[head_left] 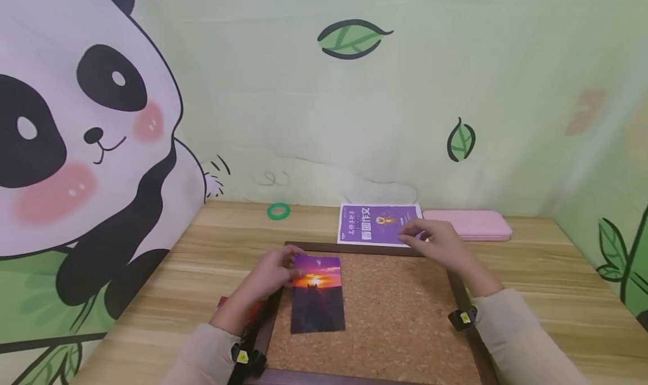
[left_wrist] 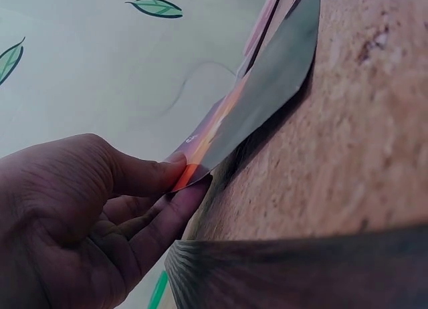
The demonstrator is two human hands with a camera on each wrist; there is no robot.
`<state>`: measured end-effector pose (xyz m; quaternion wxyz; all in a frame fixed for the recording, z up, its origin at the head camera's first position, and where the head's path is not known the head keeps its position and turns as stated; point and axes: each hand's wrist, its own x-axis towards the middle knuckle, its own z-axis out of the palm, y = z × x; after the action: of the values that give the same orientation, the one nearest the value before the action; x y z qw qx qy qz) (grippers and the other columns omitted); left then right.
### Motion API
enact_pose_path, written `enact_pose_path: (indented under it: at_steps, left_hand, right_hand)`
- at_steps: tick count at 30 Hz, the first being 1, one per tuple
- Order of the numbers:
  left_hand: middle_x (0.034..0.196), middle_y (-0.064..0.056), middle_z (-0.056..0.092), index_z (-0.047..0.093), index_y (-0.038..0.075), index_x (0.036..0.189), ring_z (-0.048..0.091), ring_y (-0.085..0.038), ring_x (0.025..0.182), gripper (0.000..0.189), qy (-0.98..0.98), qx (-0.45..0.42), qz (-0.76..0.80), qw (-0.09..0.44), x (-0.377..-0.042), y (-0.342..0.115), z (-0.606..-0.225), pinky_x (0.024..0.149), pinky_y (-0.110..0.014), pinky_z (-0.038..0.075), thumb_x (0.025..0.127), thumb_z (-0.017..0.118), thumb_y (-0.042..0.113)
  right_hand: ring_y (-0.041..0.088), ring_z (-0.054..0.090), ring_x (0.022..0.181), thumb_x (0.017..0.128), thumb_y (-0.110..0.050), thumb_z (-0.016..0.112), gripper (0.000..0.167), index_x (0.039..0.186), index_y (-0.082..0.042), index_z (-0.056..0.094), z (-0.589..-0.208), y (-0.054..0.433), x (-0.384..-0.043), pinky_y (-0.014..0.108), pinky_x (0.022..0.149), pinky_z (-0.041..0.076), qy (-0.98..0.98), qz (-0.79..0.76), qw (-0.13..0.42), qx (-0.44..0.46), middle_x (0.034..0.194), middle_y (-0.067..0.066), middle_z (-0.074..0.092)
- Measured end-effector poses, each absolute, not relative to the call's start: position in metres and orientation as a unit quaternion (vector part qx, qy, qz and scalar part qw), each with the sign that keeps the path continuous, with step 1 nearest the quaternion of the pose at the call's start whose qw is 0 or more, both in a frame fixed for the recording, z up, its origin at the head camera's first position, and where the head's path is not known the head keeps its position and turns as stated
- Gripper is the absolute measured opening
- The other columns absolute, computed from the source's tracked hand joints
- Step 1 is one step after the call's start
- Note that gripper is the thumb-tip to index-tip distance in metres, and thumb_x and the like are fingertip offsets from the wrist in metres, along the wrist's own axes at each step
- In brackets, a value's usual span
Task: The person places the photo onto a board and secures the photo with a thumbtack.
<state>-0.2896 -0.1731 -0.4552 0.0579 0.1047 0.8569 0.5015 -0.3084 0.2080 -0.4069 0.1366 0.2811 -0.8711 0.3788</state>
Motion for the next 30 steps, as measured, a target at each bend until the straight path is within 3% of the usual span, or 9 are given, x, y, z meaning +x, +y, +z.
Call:
enact_pose_path:
  at_steps: [18, 24, 30]
  left_hand:
    - [0.102, -0.013, 0.064, 0.064, 0.004, 0.121, 0.067, -0.020, 0.078, 0.029, 0.855, 0.124, 0.498, 0.079, -0.289, -0.173, -0.456, 0.060, -0.036, 0.058, 0.093, 0.069, 0.001]
    - [0.099, -0.011, 0.064, 0.065, 0.006, 0.121, 0.066, -0.019, 0.078, 0.030, 0.864, 0.140, 0.479, 0.069, -0.289, -0.174, -0.457, 0.060, -0.035, 0.057, 0.092, 0.070, 0.003]
    - [0.093, -0.003, 0.065, 0.065, 0.009, 0.121, 0.060, -0.018, 0.082, 0.033, 0.890, 0.168, 0.423, 0.037, -0.290, -0.174, -0.456, 0.070, -0.035, 0.050, 0.090, 0.075, 0.009]
  right_hand:
    - [0.011, 0.065, 0.083, 0.094, -0.013, 0.072, 0.006, 0.099, -0.013, 0.075, -0.408, 0.149, -0.316, 0.040, 0.075, 0.055, -0.855, 0.375, 0.087, 0.347, 0.092, -0.005, 0.073]
    - [0.010, 0.066, 0.082, 0.093, -0.014, 0.073, 0.005, 0.098, -0.014, 0.075, -0.411, 0.130, -0.319, 0.037, 0.073, 0.054, -0.847, 0.376, 0.085, 0.366, 0.091, -0.005, 0.074]
    - [0.011, 0.066, 0.081, 0.094, -0.016, 0.072, 0.006, 0.099, -0.013, 0.075, -0.416, 0.107, -0.321, 0.035, 0.073, 0.054, -0.841, 0.397, 0.044, 0.366, 0.090, -0.005, 0.074]
